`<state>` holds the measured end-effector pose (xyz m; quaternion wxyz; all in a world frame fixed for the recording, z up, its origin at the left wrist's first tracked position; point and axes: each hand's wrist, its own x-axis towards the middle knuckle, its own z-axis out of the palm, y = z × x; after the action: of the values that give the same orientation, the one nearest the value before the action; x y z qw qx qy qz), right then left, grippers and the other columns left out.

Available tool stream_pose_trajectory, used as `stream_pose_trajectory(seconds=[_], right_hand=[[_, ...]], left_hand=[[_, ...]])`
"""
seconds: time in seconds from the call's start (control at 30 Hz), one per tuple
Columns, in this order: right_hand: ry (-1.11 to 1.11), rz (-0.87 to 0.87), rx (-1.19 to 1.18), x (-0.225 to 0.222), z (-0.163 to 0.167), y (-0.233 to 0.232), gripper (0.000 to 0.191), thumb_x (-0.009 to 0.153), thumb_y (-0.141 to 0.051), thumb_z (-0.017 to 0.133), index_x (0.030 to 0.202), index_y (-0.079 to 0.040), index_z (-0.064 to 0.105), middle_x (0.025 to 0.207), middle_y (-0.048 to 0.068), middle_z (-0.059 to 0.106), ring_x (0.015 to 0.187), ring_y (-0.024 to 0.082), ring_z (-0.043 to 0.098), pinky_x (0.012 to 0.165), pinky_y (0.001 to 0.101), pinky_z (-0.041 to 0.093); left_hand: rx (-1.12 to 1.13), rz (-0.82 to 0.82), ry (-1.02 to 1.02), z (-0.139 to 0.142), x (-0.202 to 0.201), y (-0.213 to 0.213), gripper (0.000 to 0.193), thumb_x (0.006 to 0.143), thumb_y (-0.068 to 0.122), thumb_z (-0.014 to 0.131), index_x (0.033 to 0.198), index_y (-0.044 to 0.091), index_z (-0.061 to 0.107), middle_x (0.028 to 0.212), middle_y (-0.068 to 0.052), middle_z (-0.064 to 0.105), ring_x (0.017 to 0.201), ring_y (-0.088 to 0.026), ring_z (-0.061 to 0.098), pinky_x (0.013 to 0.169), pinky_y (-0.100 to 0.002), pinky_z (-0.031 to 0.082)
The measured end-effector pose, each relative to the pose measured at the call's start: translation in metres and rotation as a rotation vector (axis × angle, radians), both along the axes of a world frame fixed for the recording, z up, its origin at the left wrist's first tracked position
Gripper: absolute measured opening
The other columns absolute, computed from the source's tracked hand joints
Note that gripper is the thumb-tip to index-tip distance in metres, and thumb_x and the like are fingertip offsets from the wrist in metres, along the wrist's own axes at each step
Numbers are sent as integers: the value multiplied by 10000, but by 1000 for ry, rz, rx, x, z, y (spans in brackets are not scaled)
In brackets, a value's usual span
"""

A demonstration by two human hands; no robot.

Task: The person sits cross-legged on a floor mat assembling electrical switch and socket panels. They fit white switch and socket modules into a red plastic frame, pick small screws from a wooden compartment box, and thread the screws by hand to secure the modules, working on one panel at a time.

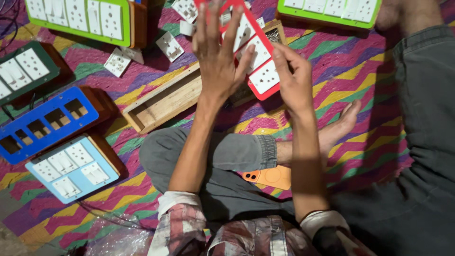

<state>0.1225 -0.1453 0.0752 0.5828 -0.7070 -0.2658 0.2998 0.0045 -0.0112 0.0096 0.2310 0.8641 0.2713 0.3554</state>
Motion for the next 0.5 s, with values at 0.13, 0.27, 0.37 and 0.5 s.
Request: stream_pose_trajectory(seconds=[0.13, 0.27, 0.37, 0.5], right_hand=[[-25, 34, 10, 18, 14, -4, 328, 1130, -236, 572, 1239, 37, 718, 1035, 49, 748, 868, 60, 662, 766, 226, 539], [41, 52, -11, 34, 24, -9, 373, 1136, -280, 555, 1184, 39, 741, 963, 60, 756, 794, 66, 677, 709, 224, 535], [52, 75, 1, 55, 32, -10, 385, 1146, -286, 549, 1164, 52, 734, 944, 75, 751, 768, 86, 684, 695, 226, 538], [120, 144, -3, 79, 48, -18, 392, 1185, -273, 533, 1154, 71, 719, 936, 81, 725, 776, 102, 677, 712, 232, 531]], left_hand=[[-15, -117, 64, 14, 0, 1, 547, 1097, 453, 670, 1559, 224, 488, 1713, -22, 290, 1620, -256, 198, 1214, -435, 262], [-35, -228, 51, 29, -1, 4, 552, 1037, 487, 682, 1449, 143, 550, 1639, -49, 424, 1558, -258, 345, 1229, -451, 276], [-62, -334, 29, 38, -2, 6, 634, 987, 541, 707, 1382, 67, 562, 1586, -87, 487, 1500, -274, 436, 1196, -458, 296], [-77, -477, -66, 47, -2, 11, 767, 901, 600, 762, 1340, 9, 546, 1522, -147, 509, 1423, -335, 467, 1157, -495, 327]])
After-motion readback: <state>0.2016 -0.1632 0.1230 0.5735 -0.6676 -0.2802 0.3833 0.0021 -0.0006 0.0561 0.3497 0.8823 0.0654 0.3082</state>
